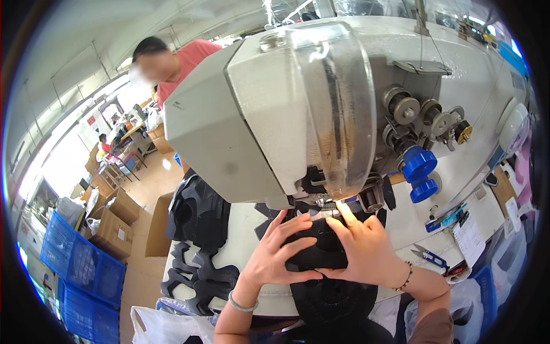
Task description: The person aligns and stitches cutout shoe upper pieces together using an industrial sewing machine, guiding the materials under the needle by hand.
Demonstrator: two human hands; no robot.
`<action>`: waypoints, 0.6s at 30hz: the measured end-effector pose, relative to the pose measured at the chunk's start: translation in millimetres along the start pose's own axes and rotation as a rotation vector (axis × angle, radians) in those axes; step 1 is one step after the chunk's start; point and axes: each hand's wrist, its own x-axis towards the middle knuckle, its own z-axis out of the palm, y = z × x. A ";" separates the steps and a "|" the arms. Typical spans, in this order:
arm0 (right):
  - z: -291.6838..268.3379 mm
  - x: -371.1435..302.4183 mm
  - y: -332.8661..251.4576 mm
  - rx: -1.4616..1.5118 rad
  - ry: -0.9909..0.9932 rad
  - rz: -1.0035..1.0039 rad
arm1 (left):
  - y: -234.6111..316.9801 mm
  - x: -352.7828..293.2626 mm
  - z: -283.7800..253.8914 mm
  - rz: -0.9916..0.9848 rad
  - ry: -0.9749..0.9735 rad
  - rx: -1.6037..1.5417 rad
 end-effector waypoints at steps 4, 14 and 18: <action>-4.8 -1.9 4.2 0.024 0.003 -0.050 | 1.0 -0.6 -2.7 0.032 -0.179 0.268; -4.7 2.5 18.5 -0.029 0.122 0.029 | 17.2 15.0 17.2 -0.126 0.040 0.345; 14.4 3.2 48.3 0.117 0.199 0.098 | 6.0 17.9 24.7 -0.109 0.051 0.421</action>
